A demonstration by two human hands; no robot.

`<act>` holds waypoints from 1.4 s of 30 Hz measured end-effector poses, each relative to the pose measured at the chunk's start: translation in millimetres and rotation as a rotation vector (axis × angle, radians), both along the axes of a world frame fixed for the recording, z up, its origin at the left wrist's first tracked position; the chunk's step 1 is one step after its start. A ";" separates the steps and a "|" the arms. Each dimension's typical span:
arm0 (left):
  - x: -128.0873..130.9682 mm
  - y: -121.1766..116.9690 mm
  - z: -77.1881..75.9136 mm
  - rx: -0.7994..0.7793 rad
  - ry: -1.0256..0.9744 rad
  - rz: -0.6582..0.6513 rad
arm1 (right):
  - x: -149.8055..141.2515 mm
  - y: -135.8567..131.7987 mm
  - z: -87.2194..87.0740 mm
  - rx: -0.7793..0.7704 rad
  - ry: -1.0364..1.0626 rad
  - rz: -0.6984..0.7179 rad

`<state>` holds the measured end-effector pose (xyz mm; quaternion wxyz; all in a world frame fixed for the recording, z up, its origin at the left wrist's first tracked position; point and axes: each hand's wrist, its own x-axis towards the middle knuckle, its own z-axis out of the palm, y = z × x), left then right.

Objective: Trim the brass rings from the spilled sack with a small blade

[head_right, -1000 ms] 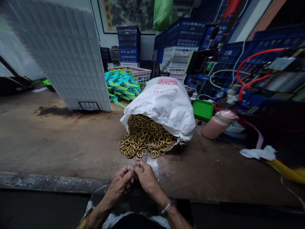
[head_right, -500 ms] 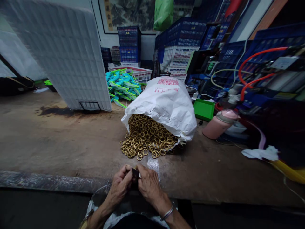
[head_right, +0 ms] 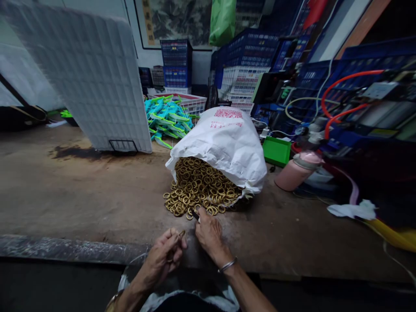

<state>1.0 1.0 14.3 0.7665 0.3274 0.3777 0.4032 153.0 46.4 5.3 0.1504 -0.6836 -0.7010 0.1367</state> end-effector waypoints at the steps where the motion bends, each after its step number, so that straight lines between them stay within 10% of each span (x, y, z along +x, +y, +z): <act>1: -0.6 1.3 -1.3 -0.029 -0.027 0.007 | -1.8 3.4 -1.9 0.026 0.014 -0.016; 18: -8.8 13.5 -3.2 -0.320 -0.268 0.158 | -9.1 12.7 -4.5 -0.003 0.080 0.011; 29: 0.4 29.3 -7.2 0.163 0.112 0.160 | -8.1 -11.0 23.0 -0.357 1.007 0.182; 42: -4.3 27.2 -5.0 0.482 0.467 0.300 | -22.2 -14.9 23.5 -0.538 1.159 -0.035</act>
